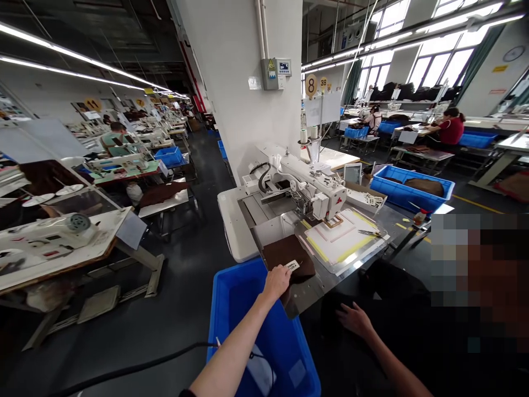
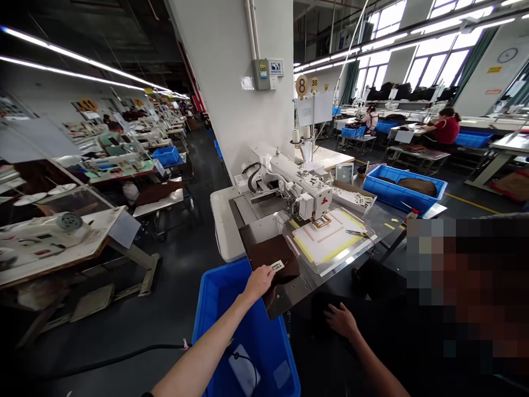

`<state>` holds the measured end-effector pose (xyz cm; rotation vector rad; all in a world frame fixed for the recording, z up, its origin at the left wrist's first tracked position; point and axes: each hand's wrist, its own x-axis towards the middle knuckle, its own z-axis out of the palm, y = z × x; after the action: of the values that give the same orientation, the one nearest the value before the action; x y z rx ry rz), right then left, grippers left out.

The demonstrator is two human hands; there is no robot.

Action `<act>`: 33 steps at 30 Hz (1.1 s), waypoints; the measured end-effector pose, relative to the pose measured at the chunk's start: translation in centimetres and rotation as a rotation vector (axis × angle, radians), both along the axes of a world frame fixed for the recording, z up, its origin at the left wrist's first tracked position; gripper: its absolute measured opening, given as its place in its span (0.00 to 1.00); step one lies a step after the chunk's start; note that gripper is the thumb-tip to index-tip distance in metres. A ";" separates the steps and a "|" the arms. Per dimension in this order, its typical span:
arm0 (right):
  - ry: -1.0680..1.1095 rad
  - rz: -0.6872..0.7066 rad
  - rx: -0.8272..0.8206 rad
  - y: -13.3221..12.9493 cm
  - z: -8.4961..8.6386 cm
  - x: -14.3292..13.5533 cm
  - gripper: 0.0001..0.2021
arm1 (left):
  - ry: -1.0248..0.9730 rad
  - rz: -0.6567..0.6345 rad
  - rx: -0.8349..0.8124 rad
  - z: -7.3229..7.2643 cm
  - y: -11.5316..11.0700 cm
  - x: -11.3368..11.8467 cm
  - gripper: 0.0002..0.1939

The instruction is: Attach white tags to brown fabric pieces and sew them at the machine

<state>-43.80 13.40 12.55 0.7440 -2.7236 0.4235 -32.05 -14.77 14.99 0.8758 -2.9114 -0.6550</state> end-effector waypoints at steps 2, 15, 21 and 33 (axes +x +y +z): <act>-0.305 0.040 -0.059 0.5 -1.4 -1.4 0.09 | 0.031 0.006 0.052 0.4 -0.7 -0.1 0.17; -0.808 0.151 -0.249 -1.6 -2.6 13.3 0.14 | 0.296 -0.030 0.249 -1.1 0.7 5.9 0.14; -0.707 0.116 -0.284 -5.6 -1.6 9.3 0.15 | 0.333 0.110 0.204 -2.5 -0.7 9.5 0.11; -0.550 0.076 0.096 -11.2 -0.3 1.5 0.08 | 0.219 0.125 0.060 -3.2 3.1 8.4 0.14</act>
<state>-42.29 2.18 12.21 0.8622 -3.2523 0.5921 -23.66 -11.67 11.76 0.9191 -2.6343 -0.7772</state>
